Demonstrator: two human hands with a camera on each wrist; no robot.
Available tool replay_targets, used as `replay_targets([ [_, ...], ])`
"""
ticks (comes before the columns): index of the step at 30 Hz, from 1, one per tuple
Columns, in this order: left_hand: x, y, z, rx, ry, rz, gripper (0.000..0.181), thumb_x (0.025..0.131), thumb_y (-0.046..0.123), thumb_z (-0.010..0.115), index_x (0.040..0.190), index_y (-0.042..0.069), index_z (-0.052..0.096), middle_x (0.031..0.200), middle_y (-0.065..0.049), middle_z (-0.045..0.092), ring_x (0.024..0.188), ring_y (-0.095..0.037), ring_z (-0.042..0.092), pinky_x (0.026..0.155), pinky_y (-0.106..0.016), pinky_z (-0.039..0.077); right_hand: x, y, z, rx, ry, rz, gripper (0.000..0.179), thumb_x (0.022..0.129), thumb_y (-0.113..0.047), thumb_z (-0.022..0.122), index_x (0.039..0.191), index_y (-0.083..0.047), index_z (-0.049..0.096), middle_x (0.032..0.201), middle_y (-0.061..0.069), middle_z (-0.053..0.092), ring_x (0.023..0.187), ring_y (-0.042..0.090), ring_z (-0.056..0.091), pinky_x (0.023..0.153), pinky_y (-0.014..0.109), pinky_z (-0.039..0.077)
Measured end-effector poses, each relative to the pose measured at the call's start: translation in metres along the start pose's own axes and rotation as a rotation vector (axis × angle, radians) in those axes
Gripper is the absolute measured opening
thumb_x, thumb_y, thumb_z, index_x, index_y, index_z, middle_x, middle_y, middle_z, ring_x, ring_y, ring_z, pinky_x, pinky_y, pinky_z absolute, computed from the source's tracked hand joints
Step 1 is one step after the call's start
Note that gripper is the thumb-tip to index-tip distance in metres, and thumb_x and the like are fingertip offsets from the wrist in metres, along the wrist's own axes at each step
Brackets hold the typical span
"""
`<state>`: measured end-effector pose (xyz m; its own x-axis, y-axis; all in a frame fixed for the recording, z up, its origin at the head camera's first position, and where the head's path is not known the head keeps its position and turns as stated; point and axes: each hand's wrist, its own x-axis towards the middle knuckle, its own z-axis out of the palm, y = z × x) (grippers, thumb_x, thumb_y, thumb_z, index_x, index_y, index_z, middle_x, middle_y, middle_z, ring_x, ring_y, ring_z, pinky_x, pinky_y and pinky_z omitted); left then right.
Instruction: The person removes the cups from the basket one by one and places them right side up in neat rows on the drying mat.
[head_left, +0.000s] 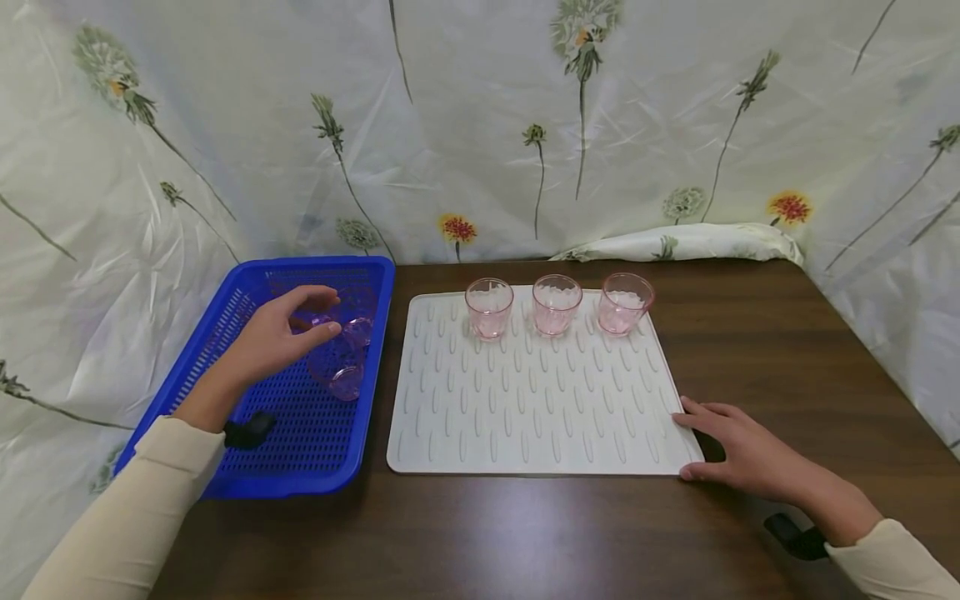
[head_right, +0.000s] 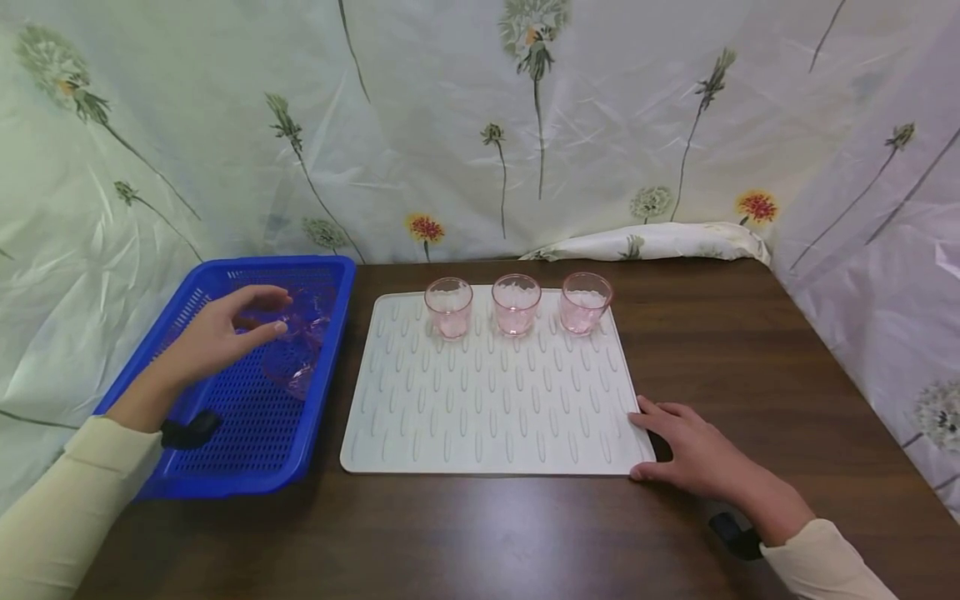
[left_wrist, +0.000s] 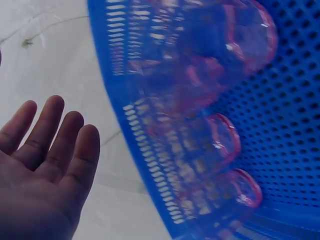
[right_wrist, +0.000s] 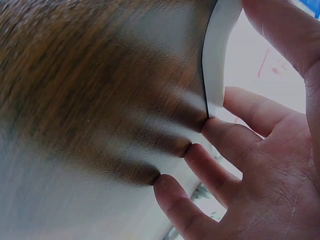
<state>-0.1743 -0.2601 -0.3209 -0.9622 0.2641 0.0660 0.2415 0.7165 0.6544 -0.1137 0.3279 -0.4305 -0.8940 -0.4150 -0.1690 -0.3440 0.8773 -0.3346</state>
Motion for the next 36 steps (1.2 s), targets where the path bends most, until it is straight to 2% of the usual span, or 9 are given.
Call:
replay_targets([
  [2, -0.002, -0.005, 0.000, 0.011, -0.025, -0.018, 0.052, 0.098, 0.029, 0.063, 0.141, 0.004, 0.049, 0.141, -0.020, 0.055, 0.128, -0.038, 0.053, 0.105, -0.057, 0.046, 0.000, 0.000, 0.000, -0.001, -0.004, 0.002, 0.085, 0.074, -0.054, 0.079, 0.138, -0.004, 0.057, 0.150, 0.028, 0.044, 0.129, 0.046, 0.045, 0.095, 0.062, 0.047],
  [8, -0.005, -0.022, 0.003, 0.047, -0.166, -0.048, 0.064, 0.094, 0.027, 0.068, 0.146, 0.000, 0.041, 0.146, -0.025, 0.049, 0.134, -0.042, 0.048, 0.106, -0.059, 0.045, 0.000, 0.000, 0.001, -0.002, -0.009, 0.007, 0.085, 0.074, -0.054, 0.079, 0.138, -0.004, 0.057, 0.151, 0.028, 0.044, 0.129, 0.046, 0.044, 0.095, 0.063, 0.046],
  [11, -0.006, -0.028, 0.003, 0.055, -0.213, -0.054, 0.071, 0.092, 0.026, 0.070, 0.148, -0.003, 0.037, 0.149, -0.028, 0.045, 0.137, -0.045, 0.044, 0.106, -0.061, 0.043, 0.000, 0.001, 0.001, -0.002, -0.009, 0.007, 0.085, 0.074, -0.054, 0.079, 0.139, -0.004, 0.057, 0.151, 0.028, 0.043, 0.129, 0.046, 0.044, 0.095, 0.063, 0.046],
  [18, -0.006, -0.036, 0.004, 0.068, -0.281, -0.088, 0.082, 0.088, 0.030, 0.074, 0.151, -0.002, 0.033, 0.152, -0.029, 0.040, 0.140, -0.049, 0.038, 0.111, -0.065, 0.035, 0.000, 0.001, 0.001, -0.006, -0.005, 0.009, 0.086, 0.074, -0.055, 0.079, 0.139, -0.004, 0.057, 0.151, 0.028, 0.044, 0.129, 0.046, 0.044, 0.096, 0.063, 0.046],
  [25, -0.004, -0.047, 0.009, 0.003, -0.352, -0.084, 0.085, 0.087, 0.024, 0.076, 0.153, -0.002, 0.028, 0.154, -0.030, 0.036, 0.140, -0.051, 0.036, 0.111, -0.066, 0.034, 0.001, 0.000, 0.001, -0.003, -0.003, 0.002, 0.085, 0.074, -0.053, 0.079, 0.139, -0.004, 0.057, 0.151, 0.028, 0.043, 0.129, 0.046, 0.044, 0.095, 0.063, 0.046],
  [30, -0.003, -0.051, 0.012, -0.049, -0.378, -0.096, 0.090, 0.086, 0.022, 0.077, 0.155, -0.001, 0.024, 0.157, -0.031, 0.030, 0.141, -0.051, 0.033, 0.111, -0.067, 0.033, 0.001, 0.001, 0.001, -0.004, -0.006, 0.005, 0.085, 0.074, -0.054, 0.079, 0.139, -0.005, 0.057, 0.151, 0.027, 0.043, 0.129, 0.045, 0.044, 0.096, 0.062, 0.046],
  [36, 0.003, -0.053, 0.016, -0.037, -0.416, -0.120, 0.094, 0.085, 0.024, 0.078, 0.157, 0.005, 0.020, 0.159, -0.028, 0.027, 0.142, -0.052, 0.032, 0.111, -0.068, 0.033, 0.000, 0.000, 0.000, 0.000, -0.004, 0.006, 0.085, 0.074, -0.053, 0.079, 0.139, -0.004, 0.056, 0.151, 0.028, 0.043, 0.129, 0.045, 0.044, 0.096, 0.063, 0.046],
])
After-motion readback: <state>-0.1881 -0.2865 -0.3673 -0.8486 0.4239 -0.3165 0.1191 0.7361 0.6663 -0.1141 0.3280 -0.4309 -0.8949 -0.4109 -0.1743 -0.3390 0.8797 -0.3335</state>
